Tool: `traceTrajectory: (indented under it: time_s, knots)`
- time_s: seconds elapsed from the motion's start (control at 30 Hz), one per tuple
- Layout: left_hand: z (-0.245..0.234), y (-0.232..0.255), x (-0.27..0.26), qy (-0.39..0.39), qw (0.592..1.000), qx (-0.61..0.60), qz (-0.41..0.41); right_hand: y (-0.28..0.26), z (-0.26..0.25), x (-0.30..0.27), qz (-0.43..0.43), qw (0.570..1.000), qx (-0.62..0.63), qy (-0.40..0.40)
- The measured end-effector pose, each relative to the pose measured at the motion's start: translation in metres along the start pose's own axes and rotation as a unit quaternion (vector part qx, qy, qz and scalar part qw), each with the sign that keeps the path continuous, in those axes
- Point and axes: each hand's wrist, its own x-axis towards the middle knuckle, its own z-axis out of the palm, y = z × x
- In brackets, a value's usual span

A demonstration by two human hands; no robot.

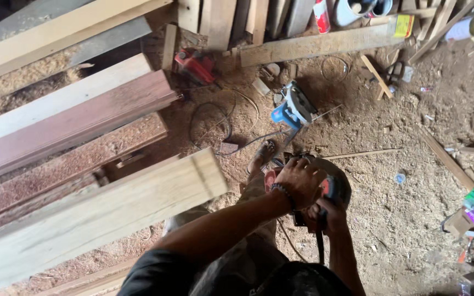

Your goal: The person organizes wooden planks, handles power tools including a circular saw and a router, and uses the router to finish the edge of a long wooden board.

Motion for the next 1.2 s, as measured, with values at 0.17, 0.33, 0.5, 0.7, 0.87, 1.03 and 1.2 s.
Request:
traceTrajectory:
  time_s: [0.17, 0.33, 0.5, 0.7, 0.87, 1.03, 1.2]
  knots:
    - [-0.167, -0.065, -0.156, -0.165, 0.984, 0.042, -0.053, 0.022, 0.054, -0.167, -0.199, 0.979, -0.019, -0.042]
    - [-0.226, -0.156, -0.283, 0.007, 0.975, 0.175, -0.139, 0.044, 0.069, -0.271, -0.261, 0.957, 0.038, -0.121]
    - [-0.23, -0.189, -0.293, 0.053, 0.973, 0.19, -0.121, 0.036, 0.095, -0.342, -0.337, 0.927, 0.026, -0.165]
    - [-0.234, -0.211, -0.28, 0.001, 0.976, 0.159, -0.15, 0.028, 0.114, -0.356, -0.388, 0.9, -0.01, -0.2]
    - [-0.242, -0.207, -0.28, 0.023, 0.974, 0.175, -0.14, 0.009, 0.144, -0.369, -0.395, 0.883, -0.042, -0.249]
    - [-0.234, -0.196, -0.278, 0.06, 0.969, 0.17, -0.171, 0.023, 0.157, -0.333, -0.439, 0.842, -0.068, -0.307]
    - [-0.224, -0.19, -0.271, 0.066, 0.955, 0.146, -0.248, 0.038, 0.182, -0.314, -0.46, 0.824, -0.05, -0.326]
